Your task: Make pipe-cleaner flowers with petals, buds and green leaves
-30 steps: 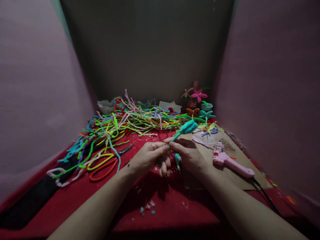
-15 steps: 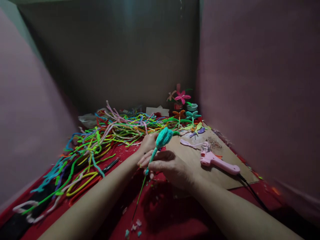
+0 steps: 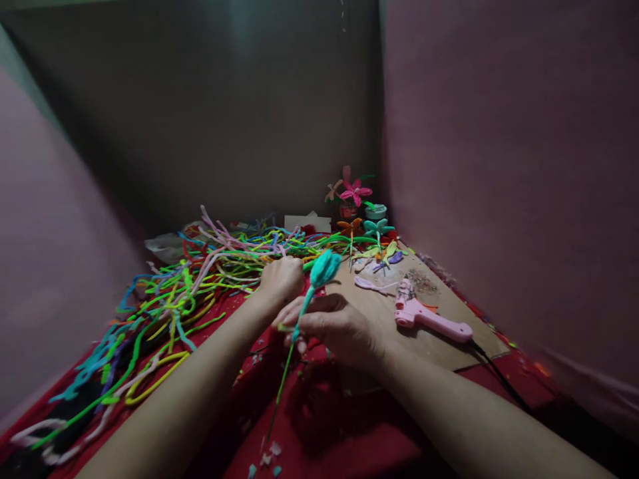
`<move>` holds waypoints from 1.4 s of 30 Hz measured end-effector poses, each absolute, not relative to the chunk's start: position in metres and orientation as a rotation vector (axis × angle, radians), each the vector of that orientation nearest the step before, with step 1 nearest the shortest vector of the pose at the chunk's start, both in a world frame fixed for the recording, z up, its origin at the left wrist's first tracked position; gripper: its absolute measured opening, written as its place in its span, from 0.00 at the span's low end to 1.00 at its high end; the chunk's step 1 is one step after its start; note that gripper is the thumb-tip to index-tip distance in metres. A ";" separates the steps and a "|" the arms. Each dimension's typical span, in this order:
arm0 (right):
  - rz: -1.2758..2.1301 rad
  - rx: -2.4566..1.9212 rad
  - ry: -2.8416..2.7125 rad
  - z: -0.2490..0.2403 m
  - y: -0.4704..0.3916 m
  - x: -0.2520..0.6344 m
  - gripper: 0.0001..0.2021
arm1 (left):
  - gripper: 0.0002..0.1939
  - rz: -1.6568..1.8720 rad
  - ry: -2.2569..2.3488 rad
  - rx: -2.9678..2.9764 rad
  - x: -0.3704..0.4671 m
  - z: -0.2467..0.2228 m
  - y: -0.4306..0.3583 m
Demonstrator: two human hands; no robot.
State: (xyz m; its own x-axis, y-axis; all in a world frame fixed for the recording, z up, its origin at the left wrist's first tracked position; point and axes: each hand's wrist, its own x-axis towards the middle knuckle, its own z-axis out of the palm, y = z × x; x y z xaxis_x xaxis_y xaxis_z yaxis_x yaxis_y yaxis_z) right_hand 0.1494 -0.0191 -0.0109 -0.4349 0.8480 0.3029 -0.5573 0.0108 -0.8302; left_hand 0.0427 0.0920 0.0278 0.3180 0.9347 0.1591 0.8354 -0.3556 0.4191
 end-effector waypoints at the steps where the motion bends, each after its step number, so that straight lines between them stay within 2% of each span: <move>1: 1.636 -0.348 -1.136 -0.010 -0.017 0.151 0.09 | 0.08 0.575 1.612 2.349 0.034 0.032 0.090; 4: 1.580 -0.394 -0.997 -0.010 -0.011 0.154 0.08 | 0.11 0.712 1.453 2.238 0.006 0.042 0.077; 8: 1.527 -0.526 -0.977 -0.019 -0.003 0.154 0.09 | 0.14 0.865 1.040 1.686 -0.025 0.046 0.050; 11: 1.484 -0.595 -0.977 -0.026 -0.001 0.152 0.10 | 0.14 0.841 0.850 1.503 -0.032 0.037 0.031; 18: 1.332 -0.663 -1.144 -0.037 0.001 0.150 0.08 | 0.17 0.810 0.841 1.319 -0.013 0.008 0.018; 27: 1.459 -0.666 -1.103 -0.043 0.002 0.147 0.11 | 0.18 0.676 0.848 1.250 -0.012 -0.002 0.021; 34: 1.475 -0.680 -0.983 -0.038 -0.002 0.144 0.10 | 0.11 0.887 1.075 1.619 -0.004 -0.003 0.008; 37: 1.461 -0.718 -0.938 -0.034 -0.005 0.142 0.12 | 0.06 1.069 1.264 2.012 0.003 -0.008 -0.003; 42: 1.426 -0.749 -0.911 -0.032 -0.011 0.137 0.11 | 0.05 1.068 1.410 2.805 0.006 -0.017 -0.012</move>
